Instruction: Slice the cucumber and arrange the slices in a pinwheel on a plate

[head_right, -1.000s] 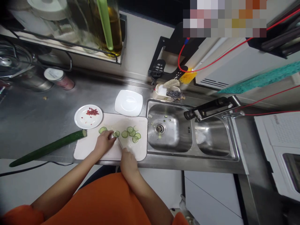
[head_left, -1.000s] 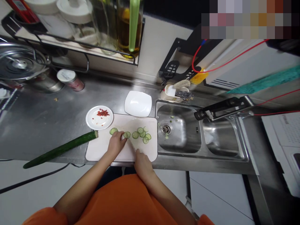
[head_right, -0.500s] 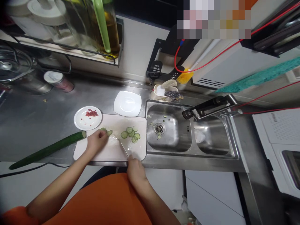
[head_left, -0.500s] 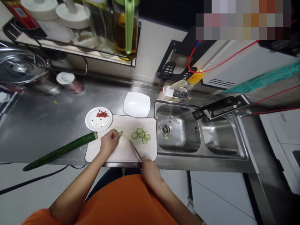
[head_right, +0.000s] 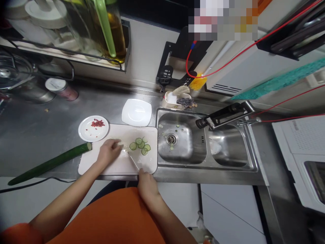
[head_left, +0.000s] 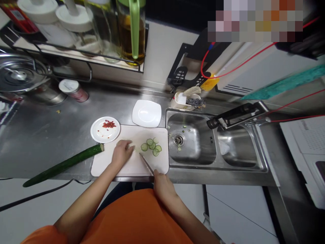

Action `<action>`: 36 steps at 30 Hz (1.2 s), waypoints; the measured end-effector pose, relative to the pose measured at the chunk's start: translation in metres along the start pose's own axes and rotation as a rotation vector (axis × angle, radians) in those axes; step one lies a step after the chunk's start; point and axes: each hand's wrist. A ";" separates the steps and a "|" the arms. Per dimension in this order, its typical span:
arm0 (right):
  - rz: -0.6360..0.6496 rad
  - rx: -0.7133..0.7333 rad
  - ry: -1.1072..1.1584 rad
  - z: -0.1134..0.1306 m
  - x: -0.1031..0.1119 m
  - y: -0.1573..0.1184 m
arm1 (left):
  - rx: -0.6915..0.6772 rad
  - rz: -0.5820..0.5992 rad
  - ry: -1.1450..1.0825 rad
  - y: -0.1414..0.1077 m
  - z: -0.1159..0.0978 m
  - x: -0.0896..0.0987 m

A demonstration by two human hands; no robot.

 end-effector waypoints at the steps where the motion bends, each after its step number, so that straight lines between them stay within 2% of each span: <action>1: -0.004 0.008 -0.006 -0.001 0.000 -0.001 | -0.036 0.061 -0.006 0.000 -0.008 -0.007; 5: -0.004 -0.008 -0.022 -0.006 0.001 -0.005 | -0.047 0.222 0.032 0.003 -0.031 -0.031; 9: -0.003 -0.040 -0.010 -0.011 0.001 -0.008 | 0.027 0.248 0.075 0.003 -0.040 -0.040; 16: -0.006 -0.056 0.005 -0.016 0.001 -0.010 | 0.101 0.254 0.116 0.003 -0.050 -0.038; 24: -0.046 -0.051 -0.019 -0.018 0.000 -0.010 | 0.223 0.320 0.120 0.011 -0.054 -0.040; 31: -0.040 -0.068 0.004 -0.020 0.002 -0.010 | 0.164 0.318 0.126 0.013 -0.057 -0.037; 36: -0.016 -0.086 -0.010 -0.020 0.004 -0.008 | 0.182 0.340 0.045 0.010 -0.053 -0.025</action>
Point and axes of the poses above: each hand's wrist, its own y-axis towards the middle knuckle, its own x-axis out of the back of the hand, z = x × y, and after that the axes turned 10 degrees about -z, right-handed
